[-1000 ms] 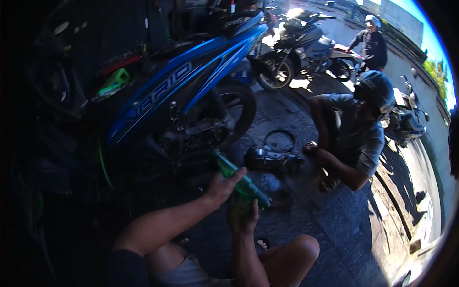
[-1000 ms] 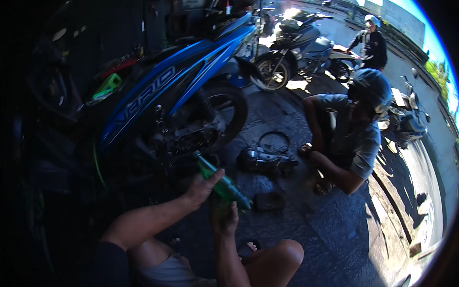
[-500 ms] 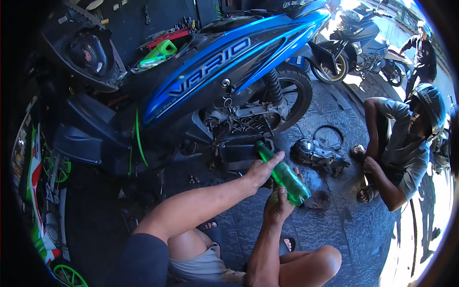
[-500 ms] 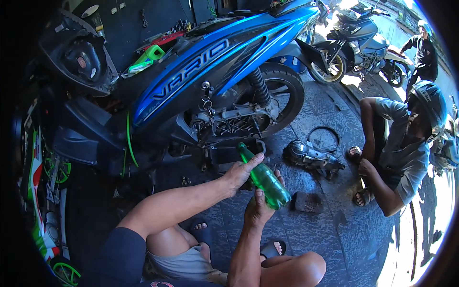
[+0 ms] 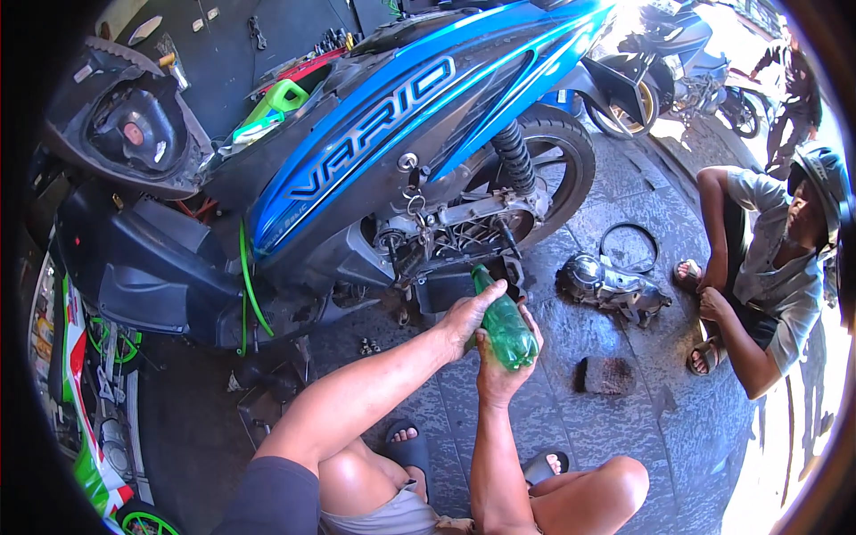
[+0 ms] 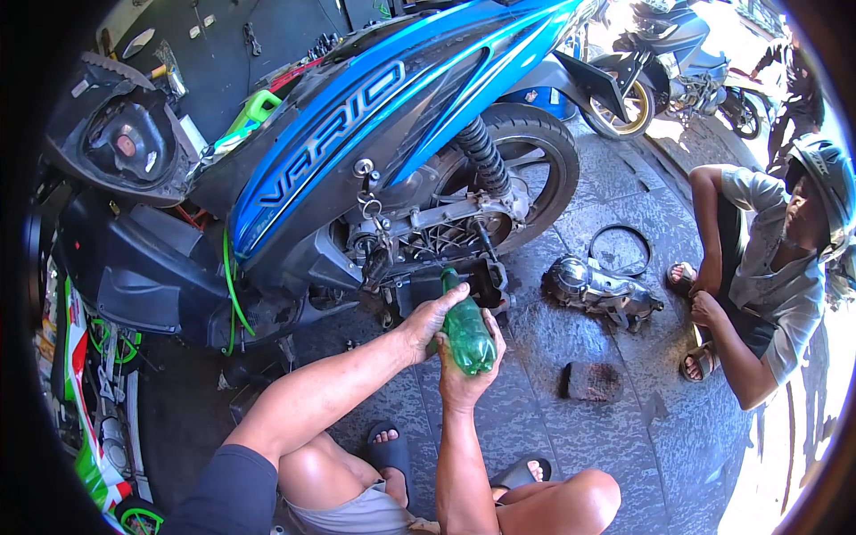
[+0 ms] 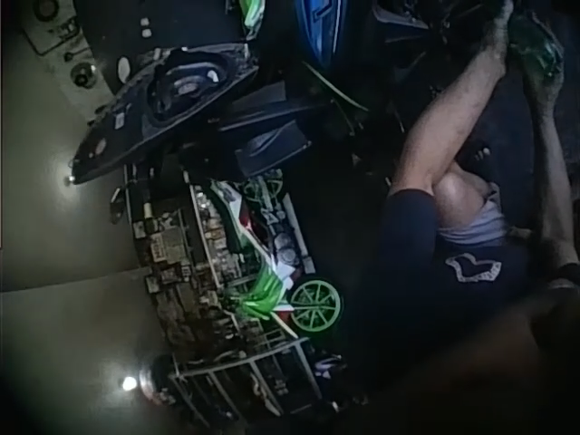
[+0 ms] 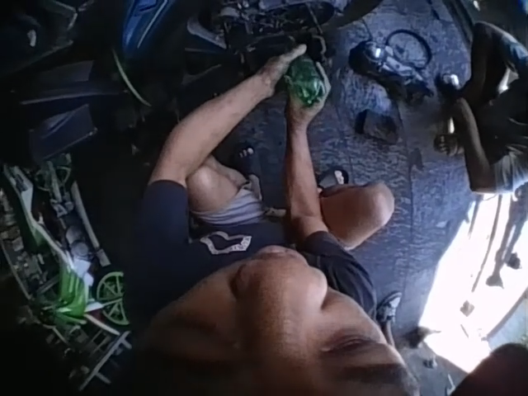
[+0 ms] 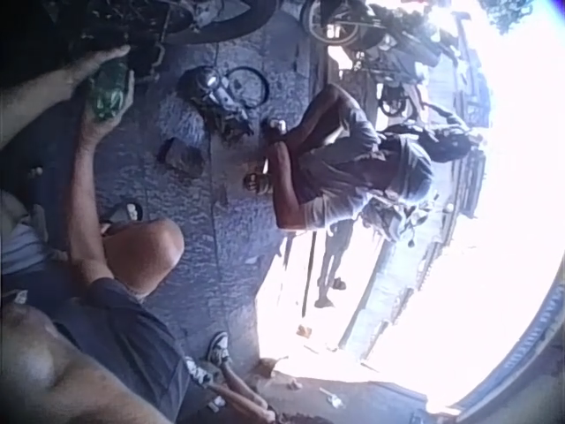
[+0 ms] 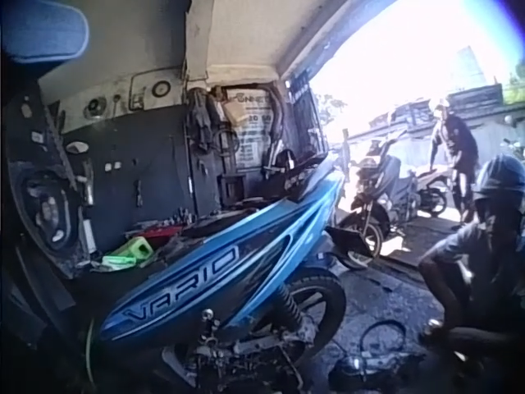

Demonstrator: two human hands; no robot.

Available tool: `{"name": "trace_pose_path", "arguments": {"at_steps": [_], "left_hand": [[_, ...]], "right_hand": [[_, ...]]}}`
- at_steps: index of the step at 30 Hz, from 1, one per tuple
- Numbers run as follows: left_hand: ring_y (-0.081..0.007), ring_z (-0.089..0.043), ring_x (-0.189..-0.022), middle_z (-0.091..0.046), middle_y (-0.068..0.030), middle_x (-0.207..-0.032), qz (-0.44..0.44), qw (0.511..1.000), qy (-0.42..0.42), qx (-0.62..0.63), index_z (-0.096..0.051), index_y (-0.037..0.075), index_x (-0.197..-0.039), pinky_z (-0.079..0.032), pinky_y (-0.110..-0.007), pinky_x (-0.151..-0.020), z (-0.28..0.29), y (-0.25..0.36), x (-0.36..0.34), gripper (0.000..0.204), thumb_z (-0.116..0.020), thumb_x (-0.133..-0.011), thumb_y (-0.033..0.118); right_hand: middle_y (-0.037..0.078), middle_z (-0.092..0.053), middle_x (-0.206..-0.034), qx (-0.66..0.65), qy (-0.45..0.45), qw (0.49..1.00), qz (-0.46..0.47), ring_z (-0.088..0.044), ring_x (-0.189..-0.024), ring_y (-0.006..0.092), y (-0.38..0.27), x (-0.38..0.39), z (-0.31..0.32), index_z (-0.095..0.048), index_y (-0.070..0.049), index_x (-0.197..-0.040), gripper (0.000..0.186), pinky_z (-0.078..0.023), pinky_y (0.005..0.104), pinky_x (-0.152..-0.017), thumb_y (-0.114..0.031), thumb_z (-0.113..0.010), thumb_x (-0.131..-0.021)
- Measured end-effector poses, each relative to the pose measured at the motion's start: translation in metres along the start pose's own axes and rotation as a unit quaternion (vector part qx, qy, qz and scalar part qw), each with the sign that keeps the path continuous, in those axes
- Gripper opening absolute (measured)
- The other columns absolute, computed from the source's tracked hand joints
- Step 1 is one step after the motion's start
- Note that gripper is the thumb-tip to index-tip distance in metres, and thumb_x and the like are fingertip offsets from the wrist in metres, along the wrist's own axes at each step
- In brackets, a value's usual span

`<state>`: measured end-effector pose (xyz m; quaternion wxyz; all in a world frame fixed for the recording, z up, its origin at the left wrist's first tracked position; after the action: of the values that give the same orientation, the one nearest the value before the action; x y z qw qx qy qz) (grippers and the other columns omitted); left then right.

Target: Repairing and maintaining the rear drivetrain assembly of a blue motorcycle.

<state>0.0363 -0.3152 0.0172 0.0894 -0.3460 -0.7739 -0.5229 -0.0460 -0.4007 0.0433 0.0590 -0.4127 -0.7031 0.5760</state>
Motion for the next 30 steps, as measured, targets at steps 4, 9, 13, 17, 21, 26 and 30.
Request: {"name": "trace_pose_path", "arguments": {"at_steps": [4,9,13,17,21,26,30], "left_hand": [[-0.0181,-0.064,-0.096,-0.066,-0.0107,-0.106,0.023,0.999,-0.006,-0.023,-0.060,0.000,-0.114,-0.050,-0.034,-0.090,0.013,-0.001,-0.014,0.064,-0.064,-0.083,0.056],[-0.0160,-0.064,-0.091,-0.064,-0.0067,-0.101,0.019,0.998,0.047,-0.025,-0.060,0.007,-0.108,-0.053,-0.033,-0.084,0.011,0.015,-0.017,0.047,-0.055,-0.091,0.051],[-0.0156,-0.064,-0.086,-0.064,-0.0050,-0.095,0.004,0.999,0.023,0.027,-0.059,0.011,-0.104,-0.053,-0.034,-0.083,0.012,0.029,-0.026,0.041,-0.051,-0.093,0.050],[-0.0164,-0.064,-0.084,-0.063,-0.0054,-0.091,0.005,0.997,-0.003,0.081,-0.058,0.011,-0.102,-0.053,-0.035,-0.081,0.001,0.032,-0.031,0.038,-0.055,-0.091,0.047],[-0.0175,-0.064,-0.082,-0.063,-0.0061,-0.090,-0.009,0.997,0.015,0.079,-0.058,0.010,-0.100,-0.054,-0.036,-0.080,0.004,0.029,-0.030,0.037,-0.058,-0.090,0.046],[-0.0158,-0.064,-0.076,-0.064,-0.0046,-0.085,-0.025,0.997,0.045,0.055,-0.060,0.010,-0.095,-0.054,-0.033,-0.074,0.012,0.023,-0.013,0.036,-0.054,-0.093,0.046],[-0.0097,-0.058,-0.069,-0.064,-0.0007,-0.080,-0.021,0.971,0.109,-0.210,-0.064,0.008,-0.093,-0.046,-0.025,-0.062,0.029,0.038,0.024,0.042,-0.055,-0.091,0.050]], "right_hand": [[0.017,-0.043,-0.140,-0.072,-0.025,0.997,-0.012,-0.045,-0.127,0.0299,0.006,-0.003,-0.014,-0.047,-0.003,-0.126,0.071,-0.036,0.0430,-0.106,-0.015,-0.086,-0.068],[0.019,-0.051,-0.132,0.012,-0.094,0.995,0.044,-0.050,-0.122,0.0305,0.018,-0.025,-0.018,-0.049,-0.002,-0.123,0.067,-0.038,0.0425,-0.105,-0.013,-0.085,-0.067],[0.020,-0.058,-0.121,0.025,-0.041,0.997,0.058,-0.055,-0.116,0.0298,0.011,-0.042,-0.018,-0.053,0.000,-0.114,0.059,-0.041,0.0413,-0.102,-0.011,-0.086,-0.067],[0.018,-0.057,-0.120,0.015,-0.011,0.997,0.080,-0.054,-0.115,0.0284,0.007,-0.044,-0.020,-0.050,-0.002,-0.116,0.062,-0.039,0.0406,-0.103,-0.011,-0.086,-0.066],[0.017,-0.056,-0.122,0.007,0.001,0.997,0.075,-0.052,-0.117,0.0282,-0.003,-0.041,-0.020,-0.047,-0.003,-0.122,0.069,-0.036,0.0424,-0.105,-0.012,-0.087,-0.066],[0.018,-0.057,-0.122,0.033,-0.048,0.996,0.071,-0.054,-0.117,0.0292,-0.017,-0.032,-0.015,-0.054,-0.001,-0.117,0.061,-0.042,0.0398,-0.101,-0.010,-0.085,-0.066],[0.017,-0.061,-0.117,0.027,-0.041,0.994,0.099,-0.057,-0.112,0.0276,-0.019,-0.046,-0.006,-0.055,-0.001,-0.115,0.056,-0.043,0.0385,-0.099,-0.005,-0.083,-0.067]]}}
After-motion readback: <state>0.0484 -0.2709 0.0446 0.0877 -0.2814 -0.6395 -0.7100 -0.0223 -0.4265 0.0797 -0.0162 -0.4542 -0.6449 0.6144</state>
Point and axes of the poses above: each hand's wrist, its own x-axis away from the middle knuckle, its own z-axis out of the back of the hand, y = z × x, the point moved 9 cm from there along -x, towards the middle knuckle
